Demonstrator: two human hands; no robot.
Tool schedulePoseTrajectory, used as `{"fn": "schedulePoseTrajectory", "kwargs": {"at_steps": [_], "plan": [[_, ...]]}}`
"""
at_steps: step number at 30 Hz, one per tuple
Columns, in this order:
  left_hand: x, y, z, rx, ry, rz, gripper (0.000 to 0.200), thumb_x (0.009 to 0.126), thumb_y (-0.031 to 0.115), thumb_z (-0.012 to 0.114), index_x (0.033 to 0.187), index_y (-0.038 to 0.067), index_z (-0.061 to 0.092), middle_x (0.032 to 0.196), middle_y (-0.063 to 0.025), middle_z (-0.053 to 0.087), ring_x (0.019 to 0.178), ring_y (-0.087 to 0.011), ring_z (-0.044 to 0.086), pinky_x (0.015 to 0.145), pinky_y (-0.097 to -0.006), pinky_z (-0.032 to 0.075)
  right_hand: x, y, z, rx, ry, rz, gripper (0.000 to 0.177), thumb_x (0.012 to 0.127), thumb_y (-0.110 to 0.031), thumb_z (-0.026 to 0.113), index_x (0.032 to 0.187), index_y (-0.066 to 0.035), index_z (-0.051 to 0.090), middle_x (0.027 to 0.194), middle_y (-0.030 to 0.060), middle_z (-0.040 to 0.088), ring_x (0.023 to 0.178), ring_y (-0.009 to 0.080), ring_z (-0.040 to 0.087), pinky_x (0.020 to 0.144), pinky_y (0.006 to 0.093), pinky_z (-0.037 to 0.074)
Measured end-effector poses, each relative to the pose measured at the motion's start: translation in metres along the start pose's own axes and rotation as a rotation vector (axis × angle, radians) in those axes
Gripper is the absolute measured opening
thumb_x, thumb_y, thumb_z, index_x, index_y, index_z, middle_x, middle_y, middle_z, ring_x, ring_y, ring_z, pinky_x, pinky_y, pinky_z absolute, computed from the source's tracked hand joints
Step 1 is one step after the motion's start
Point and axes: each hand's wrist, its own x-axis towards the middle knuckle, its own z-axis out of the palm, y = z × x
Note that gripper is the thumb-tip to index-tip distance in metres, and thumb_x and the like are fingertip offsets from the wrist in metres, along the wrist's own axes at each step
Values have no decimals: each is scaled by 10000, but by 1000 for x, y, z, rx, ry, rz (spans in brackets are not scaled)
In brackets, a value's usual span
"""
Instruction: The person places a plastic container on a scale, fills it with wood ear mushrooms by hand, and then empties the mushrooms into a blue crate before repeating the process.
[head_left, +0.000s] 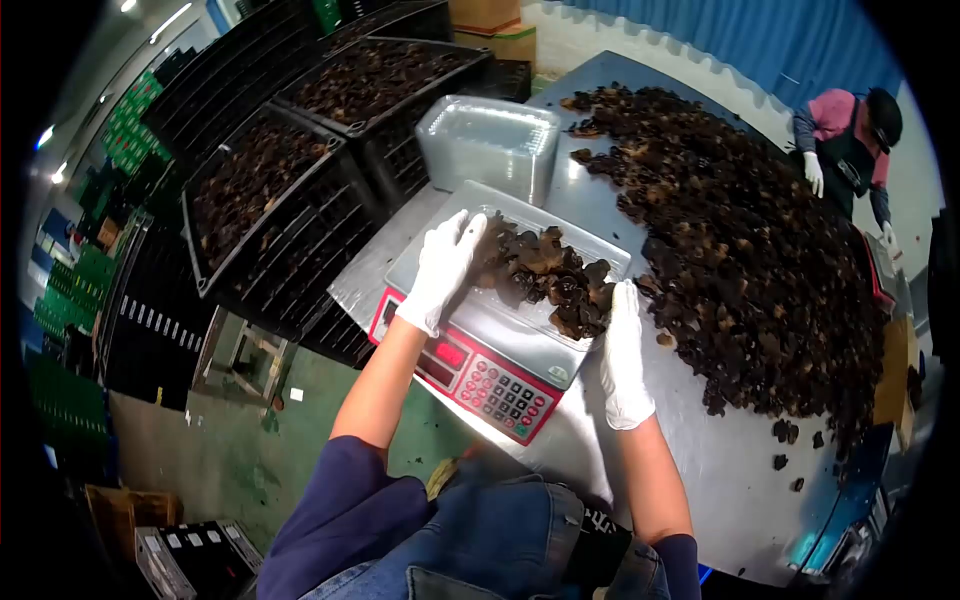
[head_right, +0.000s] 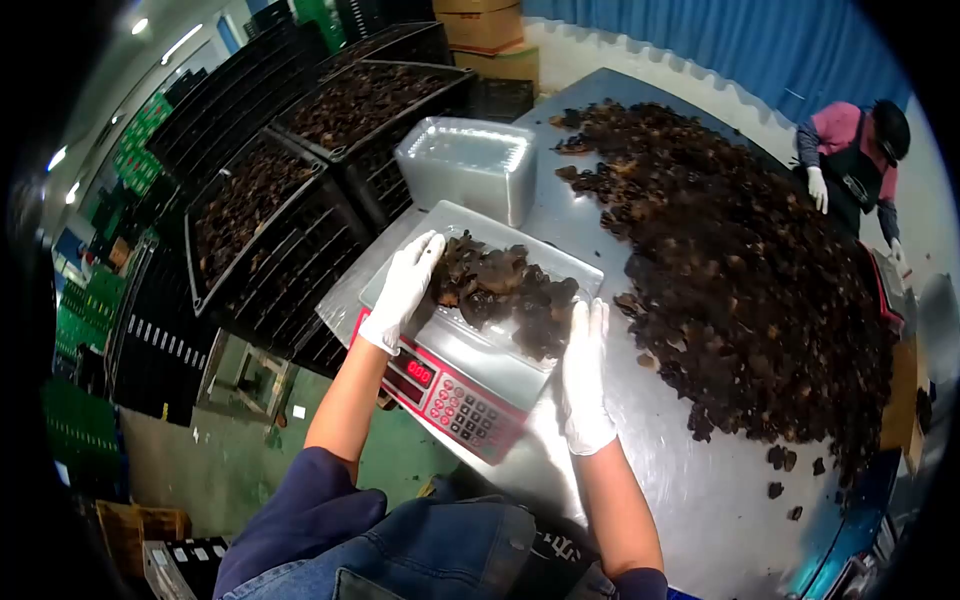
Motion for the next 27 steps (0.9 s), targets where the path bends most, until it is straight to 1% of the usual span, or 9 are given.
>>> {"fn": "schedulePoseTrajectory", "kwargs": {"at_steps": [1,2,6,9,11,17,18,23,27], "plan": [[-13,22,2,-2,-77,2,626,957,477,539,1310,-39,571,1270,-250,610,1194,-384,562,1033,-420,427,-11,-13,3,413,-111,32,521,1040,-420,470,1397,-41,467,1341,110,564,1219,207,562,1046,359,455],[0,-27,26,187,42,128,625,949,474,557,1311,-35,572,1271,-242,605,1194,-380,545,1025,-435,424,-11,-8,-13,387,-151,20,436,1054,-399,446,1308,-57,536,1204,67,641,1062,193,646,917,366,541],[-31,-5,69,181,-77,178,656,923,479,610,1344,-21,548,1304,-227,576,1192,-384,508,1039,-441,400,-38,-20,-59,328,134,-91,416,1060,-377,440,1295,-56,561,1222,59,639,1097,192,630,950,371,526],[-63,15,110,124,-241,246,683,915,481,620,1361,-26,526,1343,-236,544,1213,-395,488,1064,-451,371,-77,-29,-107,311,299,-61,482,1052,-384,460,1447,-110,429,1274,49,538,1181,153,509,890,297,496],[-96,47,132,172,-290,324,694,924,466,613,1398,-23,484,1402,-248,486,1263,-396,439,1099,-467,326,-110,-35,-138,299,418,-68,487,1052,-381,457,1460,-118,418,1292,57,524,1170,172,534,900,316,520],[-187,91,236,106,-665,525,718,914,406,647,1440,-21,412,1434,-294,412,1280,-445,409,1090,-498,337,-225,-35,-232,268,709,-219,478,1043,-432,430,1387,-103,474,1194,111,556,954,230,678,660,340,619],[-206,89,257,68,-725,533,723,914,409,645,1446,-18,405,1436,-293,411,1279,-447,410,1087,-498,343,-240,-31,-249,308,822,-211,475,1026,-439,472,1318,-69,528,1081,108,604,876,236,701,609,322,619],[-298,101,354,47,-1144,540,762,919,489,610,1441,-23,397,1414,-279,445,1253,-435,432,1083,-492,357,-327,-32,-308,503,1129,-184,319,969,-347,570,1108,-76,665,1043,80,695,851,186,689,671,355,579],[-370,131,415,41,-1203,686,779,910,511,604,1424,-41,407,1401,-264,462,1301,-432,405,1111,-480,339,-397,11,-376,448,1303,-294,302,980,-290,571,1144,-56,665,1081,88,704,932,209,692,794,383,578]]}}
